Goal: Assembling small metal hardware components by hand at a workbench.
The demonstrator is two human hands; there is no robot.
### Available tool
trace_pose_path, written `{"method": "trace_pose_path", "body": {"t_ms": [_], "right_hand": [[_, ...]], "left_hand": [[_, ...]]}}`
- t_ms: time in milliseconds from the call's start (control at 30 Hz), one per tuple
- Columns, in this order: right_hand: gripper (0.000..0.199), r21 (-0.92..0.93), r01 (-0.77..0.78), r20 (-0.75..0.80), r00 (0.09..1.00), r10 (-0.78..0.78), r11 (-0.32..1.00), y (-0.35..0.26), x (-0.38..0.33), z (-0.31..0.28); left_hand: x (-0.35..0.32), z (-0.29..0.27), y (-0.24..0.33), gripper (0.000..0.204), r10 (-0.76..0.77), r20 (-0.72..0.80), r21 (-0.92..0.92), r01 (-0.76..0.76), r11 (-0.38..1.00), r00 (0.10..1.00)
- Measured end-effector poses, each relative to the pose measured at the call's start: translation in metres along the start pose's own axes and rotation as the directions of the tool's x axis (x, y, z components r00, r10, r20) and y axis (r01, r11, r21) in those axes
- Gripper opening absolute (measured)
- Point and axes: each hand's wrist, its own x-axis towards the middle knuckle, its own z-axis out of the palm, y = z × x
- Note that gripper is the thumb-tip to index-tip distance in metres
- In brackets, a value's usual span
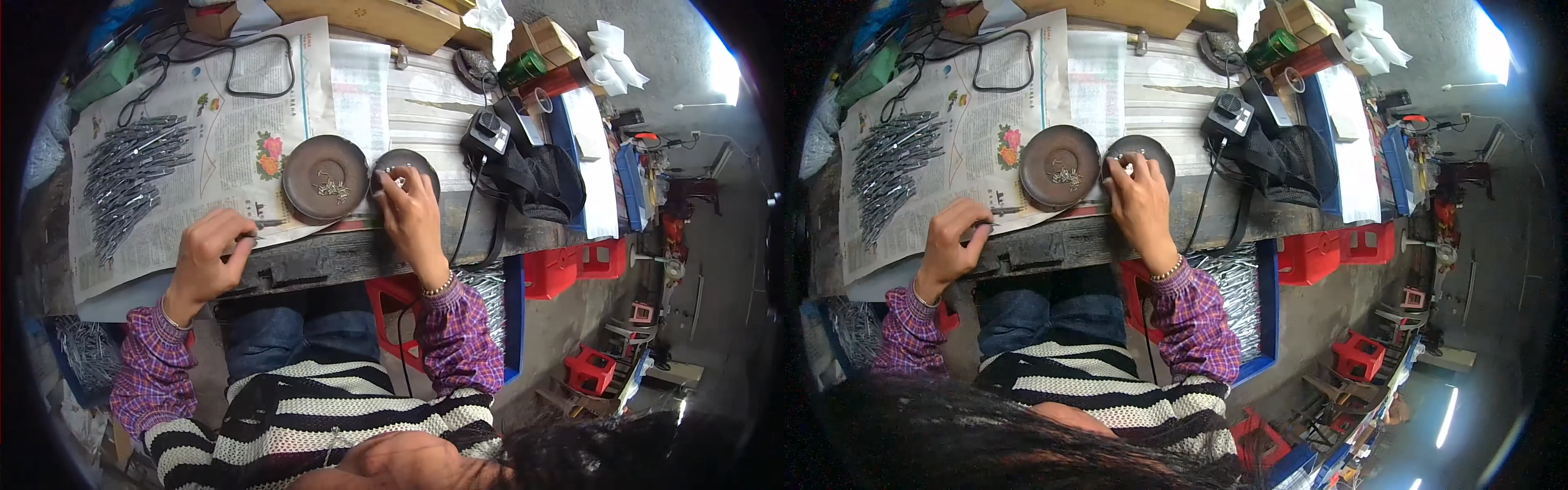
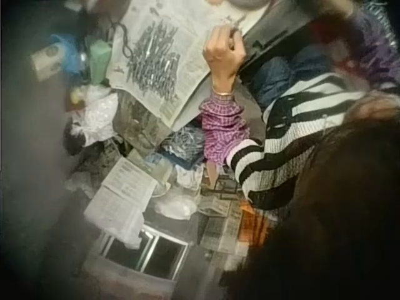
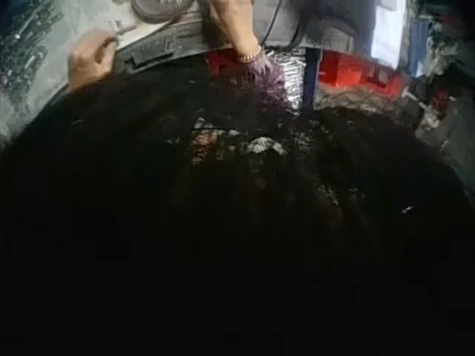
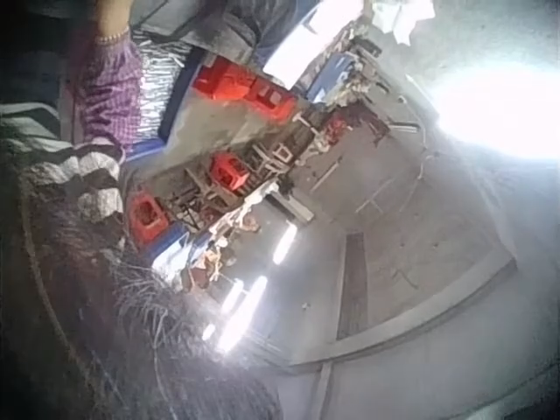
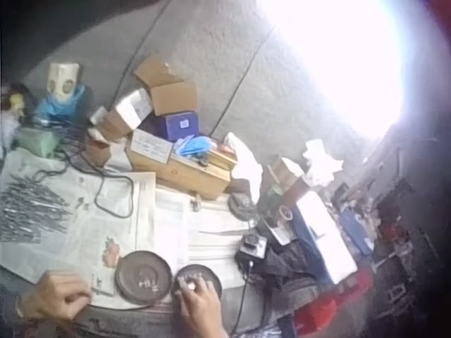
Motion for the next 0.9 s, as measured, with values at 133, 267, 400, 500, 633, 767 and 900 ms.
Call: {"method": "trace_pose_path", "body": {"t_ms": [133,267,400,500,633,767,900], "right_hand": [[0.025,-0.076,0.050,0.005,0.999,-0.050,0.996,0.005,-0.005,-0.001],[0.021,-0.010,-0.005,0.009,1.000,0.005,1.000,0.002,-0.020,-0.008],[0.024,0.070,-0.029,0.000,1.000,0.029,0.997,0.002,-0.031,-0.011],[0.028,0.053,-0.038,0.018,0.999,0.037,0.998,0.002,-0.032,-0.010],[0.033,-0.042,-0.009,0.062,0.998,0.011,0.999,-0.004,-0.029,-0.010],[0.032,-0.026,0.016,0.039,0.999,-0.015,1.000,0.000,-0.031,-0.010],[0.028,0.016,-0.017,-0.005,1.000,0.017,1.000,0.005,-0.032,-0.008]], "left_hand": [[-0.002,0.000,0.011,0.008,-0.014,-0.025,-0.080,0.012,0.997,1.000],[-0.006,0.006,0.013,0.008,-0.036,-0.027,-0.158,0.032,0.987,0.999],[-0.007,0.011,0.019,0.008,-0.056,-0.040,-0.183,0.048,0.982,0.998],[-0.006,0.013,0.026,0.009,-0.130,0.029,-0.213,0.133,0.968,0.991],[-0.007,0.023,0.030,0.009,-0.103,0.017,-0.247,0.104,0.963,0.995],[-0.007,0.028,0.035,0.009,-0.096,0.023,-0.264,0.098,0.959,0.995],[-0.006,0.031,0.037,0.010,-0.114,0.064,-0.268,0.127,0.955,0.991]]}}
